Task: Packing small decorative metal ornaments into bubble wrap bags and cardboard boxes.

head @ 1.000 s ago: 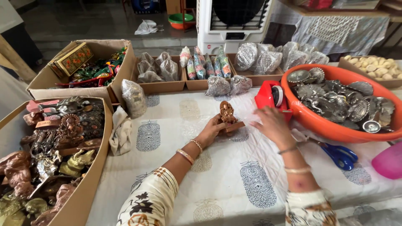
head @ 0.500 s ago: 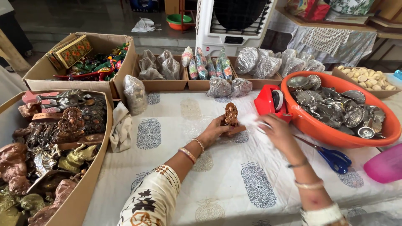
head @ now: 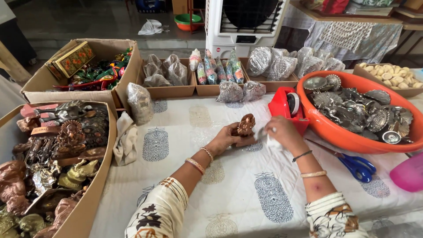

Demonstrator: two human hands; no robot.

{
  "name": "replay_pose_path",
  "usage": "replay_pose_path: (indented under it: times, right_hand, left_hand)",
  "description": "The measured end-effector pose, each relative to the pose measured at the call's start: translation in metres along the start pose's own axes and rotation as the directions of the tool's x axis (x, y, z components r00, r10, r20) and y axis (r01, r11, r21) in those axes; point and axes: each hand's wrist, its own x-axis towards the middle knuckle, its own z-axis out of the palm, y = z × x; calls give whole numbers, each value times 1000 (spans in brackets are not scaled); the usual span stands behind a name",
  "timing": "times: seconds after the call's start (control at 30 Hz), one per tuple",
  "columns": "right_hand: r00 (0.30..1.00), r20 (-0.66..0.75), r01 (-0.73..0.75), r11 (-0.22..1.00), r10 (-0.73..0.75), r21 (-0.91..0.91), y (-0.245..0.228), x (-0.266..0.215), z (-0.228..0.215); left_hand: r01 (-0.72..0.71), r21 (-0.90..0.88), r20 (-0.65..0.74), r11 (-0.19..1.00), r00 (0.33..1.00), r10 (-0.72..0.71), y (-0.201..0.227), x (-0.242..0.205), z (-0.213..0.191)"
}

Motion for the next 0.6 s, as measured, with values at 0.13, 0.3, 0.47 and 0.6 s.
replay_pose_path:
  times: [0.13,0.3,0.47,0.6]
  right_hand:
    - [897,-368,-80,908,245,410,-58,11,-12]
    - [881,-309,345,933,-359,-101,-130,31,-3]
    - [914,-228,301,938,-335,-170,-104,28,9]
    - [931,-301,245,965,-205,98,-81,25,11]
  left_hand:
    - [-57,-20,22,998,998,58,-4,3,-1]
    - [61,178,-56,982,997,-52,-11,3,-2]
    - [53,286,-74,957,997,-32,-16,5,-2]
    - [-14,300,-17,954,1000,20,-32,13,-9]
